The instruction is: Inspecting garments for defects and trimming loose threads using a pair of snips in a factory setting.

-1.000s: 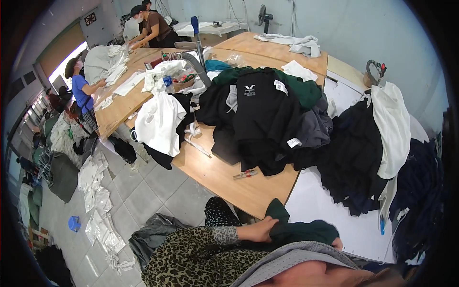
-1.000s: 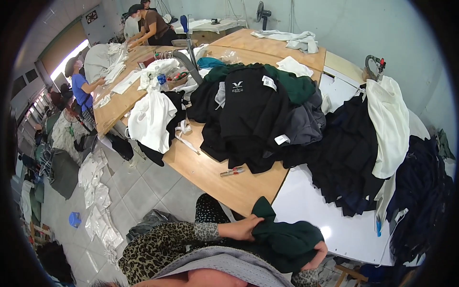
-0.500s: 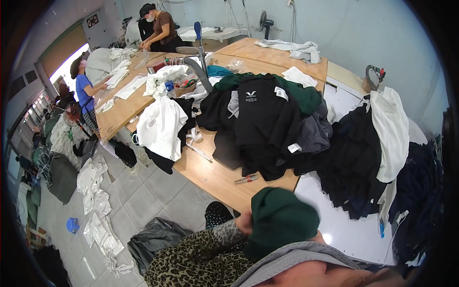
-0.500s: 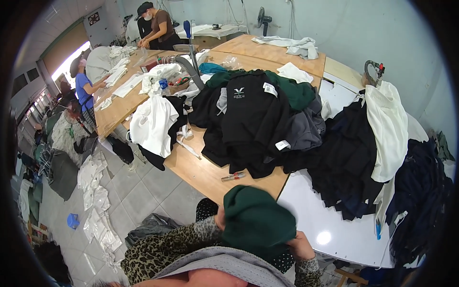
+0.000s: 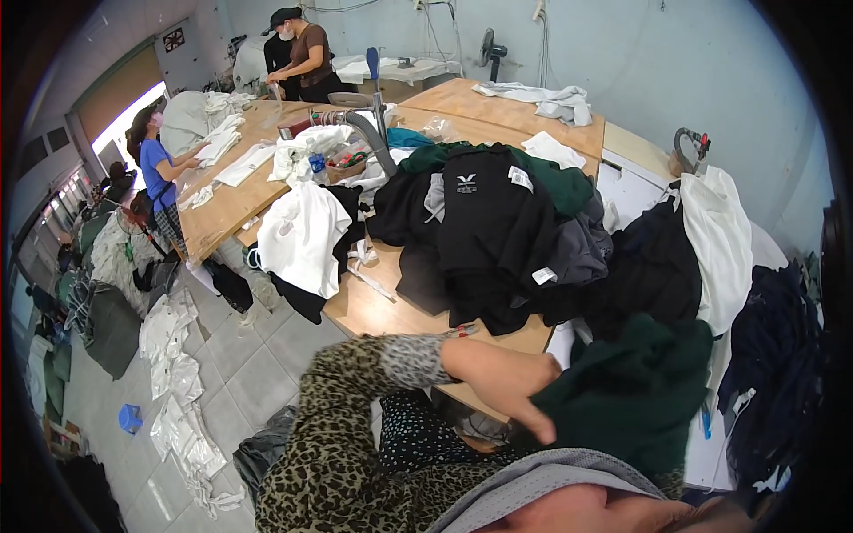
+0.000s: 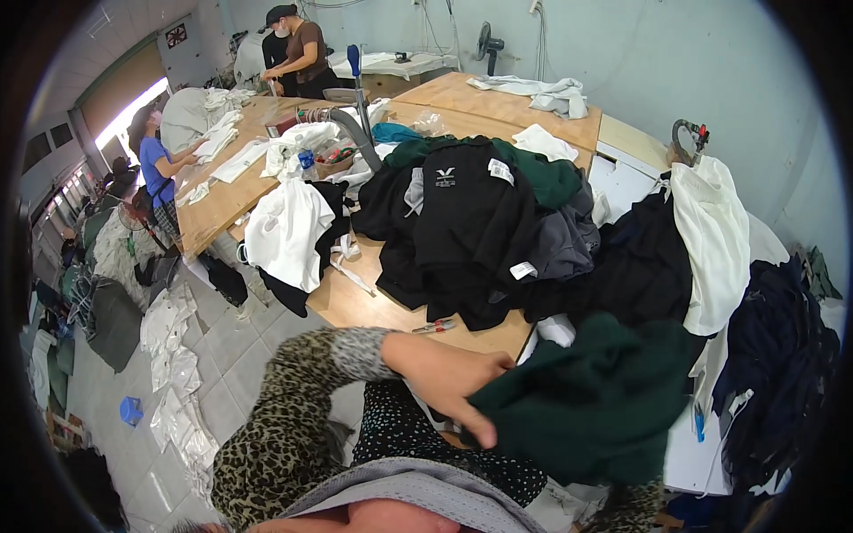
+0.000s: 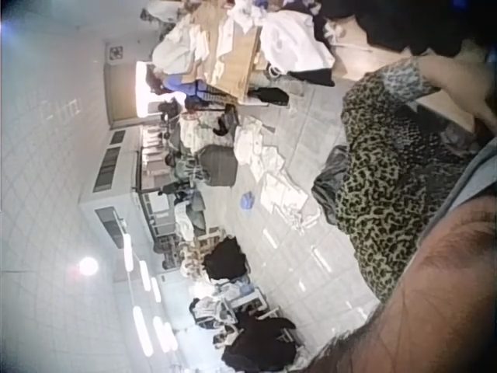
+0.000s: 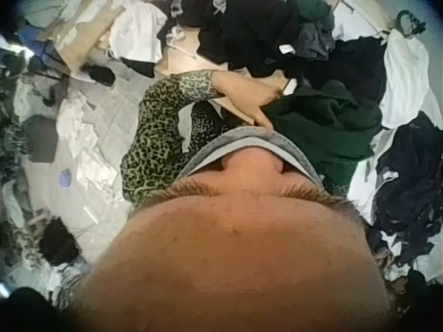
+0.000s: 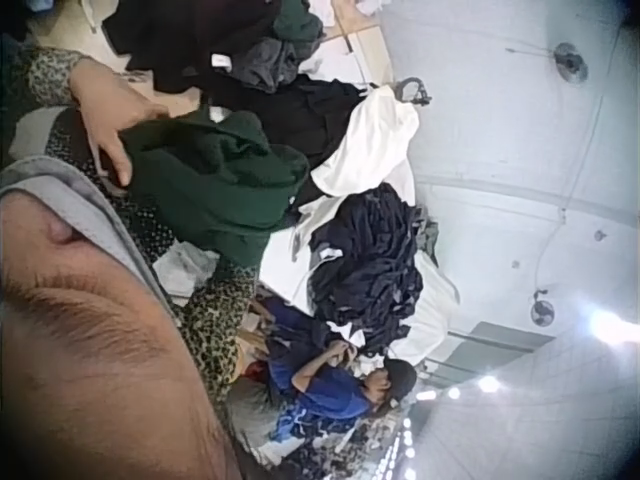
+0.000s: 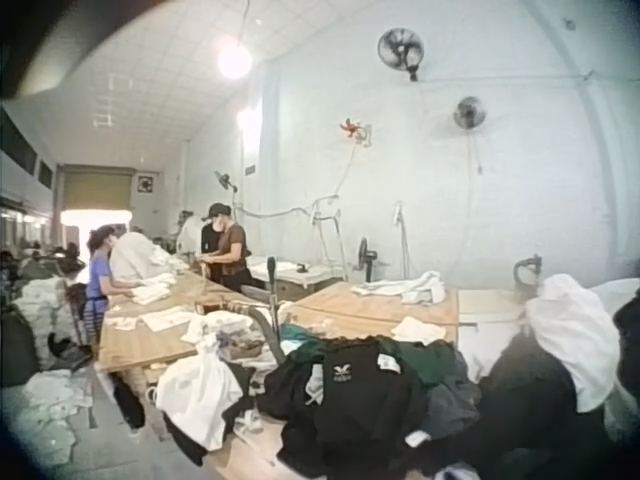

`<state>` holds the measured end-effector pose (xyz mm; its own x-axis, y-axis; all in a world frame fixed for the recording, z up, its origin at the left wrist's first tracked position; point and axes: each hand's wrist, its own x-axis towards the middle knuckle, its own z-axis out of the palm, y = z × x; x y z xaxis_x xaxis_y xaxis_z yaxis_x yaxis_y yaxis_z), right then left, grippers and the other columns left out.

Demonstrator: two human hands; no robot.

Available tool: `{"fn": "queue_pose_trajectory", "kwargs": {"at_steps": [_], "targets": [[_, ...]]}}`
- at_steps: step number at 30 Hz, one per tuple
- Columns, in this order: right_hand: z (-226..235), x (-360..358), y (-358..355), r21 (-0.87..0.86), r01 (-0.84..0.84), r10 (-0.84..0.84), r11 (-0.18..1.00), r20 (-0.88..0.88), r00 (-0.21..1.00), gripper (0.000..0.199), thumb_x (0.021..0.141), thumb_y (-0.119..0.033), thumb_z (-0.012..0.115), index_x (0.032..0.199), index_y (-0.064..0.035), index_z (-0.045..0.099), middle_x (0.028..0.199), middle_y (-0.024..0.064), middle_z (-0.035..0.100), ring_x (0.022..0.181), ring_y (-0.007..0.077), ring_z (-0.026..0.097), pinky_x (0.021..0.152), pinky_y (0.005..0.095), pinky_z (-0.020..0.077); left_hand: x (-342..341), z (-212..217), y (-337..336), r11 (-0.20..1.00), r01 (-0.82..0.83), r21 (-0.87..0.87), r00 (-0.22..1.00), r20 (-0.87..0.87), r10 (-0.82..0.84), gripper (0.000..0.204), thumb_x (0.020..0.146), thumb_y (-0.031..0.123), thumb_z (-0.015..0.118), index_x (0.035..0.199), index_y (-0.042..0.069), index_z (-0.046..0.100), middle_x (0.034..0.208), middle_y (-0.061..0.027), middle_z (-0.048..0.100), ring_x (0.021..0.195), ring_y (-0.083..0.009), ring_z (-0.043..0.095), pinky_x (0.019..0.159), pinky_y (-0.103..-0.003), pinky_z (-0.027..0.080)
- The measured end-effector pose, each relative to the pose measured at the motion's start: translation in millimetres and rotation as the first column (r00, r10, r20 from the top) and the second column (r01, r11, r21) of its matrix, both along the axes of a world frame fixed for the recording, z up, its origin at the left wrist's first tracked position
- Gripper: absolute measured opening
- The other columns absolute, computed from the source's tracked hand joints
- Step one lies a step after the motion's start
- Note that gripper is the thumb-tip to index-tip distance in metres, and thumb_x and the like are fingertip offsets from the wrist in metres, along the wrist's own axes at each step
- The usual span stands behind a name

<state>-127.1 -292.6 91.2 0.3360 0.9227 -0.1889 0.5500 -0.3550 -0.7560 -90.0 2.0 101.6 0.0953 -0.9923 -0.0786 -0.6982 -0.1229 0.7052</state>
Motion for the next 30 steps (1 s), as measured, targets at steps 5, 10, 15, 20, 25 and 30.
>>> {"fn": "queue_pose_trajectory", "kwargs": {"at_steps": [5, 10, 15, 20, 25, 30], "targets": [[74, -24, -33, -0.096, 0.093, -0.094, 0.991, -0.006, 0.996, 0.030, 0.075, -0.033, 0.073, 0.085, -0.0051, 0.067, 0.069, 0.0053, 0.061, 0.067, 0.0194, 0.055, 0.088, 0.0399, 0.0316, 28, 19, 36, 0.998, -0.052, 0.036, 0.802, 0.596, 0.020, 0.040, 0.078, 0.035, 0.066, 0.104, 0.008, 0.054, 0.065, -0.0074, 0.061, 0.072, -0.0237, 0.063, 0.099, -0.051, 0.026], [96, -55, -63, -0.312, 0.561, -0.335, 0.767, 0.551, 0.764, 0.036, 0.065, -0.045, 0.077, 0.063, -0.0101, 0.069, 0.049, 0.0004, 0.052, 0.059, 0.0180, 0.054, 0.085, 0.0428, 0.0282, 15, 27, 51, 0.996, 0.036, -0.077, 0.813, 0.582, 0.016, 0.051, 0.079, 0.056, 0.057, 0.069, 0.006, 0.061, 0.084, -0.0087, 0.063, 0.090, -0.0233, 0.060, 0.100, -0.062, 0.021], [114, -97, -46, 0.166, 0.637, -0.564, 0.753, 0.660, 0.495, 0.043, 0.067, -0.046, 0.073, 0.057, -0.0059, 0.063, 0.050, 0.0022, 0.045, 0.056, 0.0205, 0.048, 0.083, 0.0437, 0.0283, 33, 41, 58, 0.960, -0.012, -0.280, 0.651, 0.726, 0.220, 0.050, 0.076, 0.058, 0.057, 0.067, 0.009, 0.058, 0.076, -0.0042, 0.058, 0.086, -0.0220, 0.058, 0.094, -0.054, 0.029], [109, -119, -52, 0.095, 0.666, -0.513, 0.740, 0.719, 0.469, 0.044, 0.075, -0.045, 0.065, 0.054, -0.0069, 0.058, 0.052, 0.0039, 0.047, 0.057, 0.0225, 0.048, 0.083, 0.0429, 0.0299, 16, 31, 62, 0.972, 0.073, -0.221, 0.629, 0.767, 0.127, 0.034, 0.078, 0.039, 0.066, 0.063, 0.012, 0.052, 0.073, -0.0012, 0.054, 0.078, -0.0190, 0.056, 0.090, -0.047, 0.035], [64, -99, -48, -0.062, 0.699, -0.534, 0.713, 0.599, 0.597, 0.025, 0.079, -0.014, 0.058, 0.056, -0.0055, 0.052, 0.056, 0.0053, 0.048, 0.064, 0.0238, 0.049, 0.089, 0.0436, 0.0318, 12, -5, 56, 0.979, -0.007, -0.203, 0.919, 0.384, 0.087, 0.030, 0.078, 0.032, 0.069, 0.068, 0.006, 0.057, 0.065, -0.0015, 0.053, 0.073, -0.0180, 0.056, 0.094, -0.040, 0.034], [6, -66, -66, -0.238, 0.705, -0.641, 0.668, 0.297, 0.708, 0.033, 0.085, -0.020, 0.059, 0.058, -0.0026, 0.054, 0.056, 0.0103, 0.052, 0.059, 0.0289, 0.051, 0.071, 0.0397, 0.0396, 52, -45, 30, 0.914, -0.322, -0.245, 0.927, -0.277, 0.253, 0.036, 0.088, 0.030, 0.061, 0.069, 0.001, 0.052, 0.055, -0.0013, 0.042, 0.052, -0.0077, 0.041, 0.046, -0.027, 0.033]]}}
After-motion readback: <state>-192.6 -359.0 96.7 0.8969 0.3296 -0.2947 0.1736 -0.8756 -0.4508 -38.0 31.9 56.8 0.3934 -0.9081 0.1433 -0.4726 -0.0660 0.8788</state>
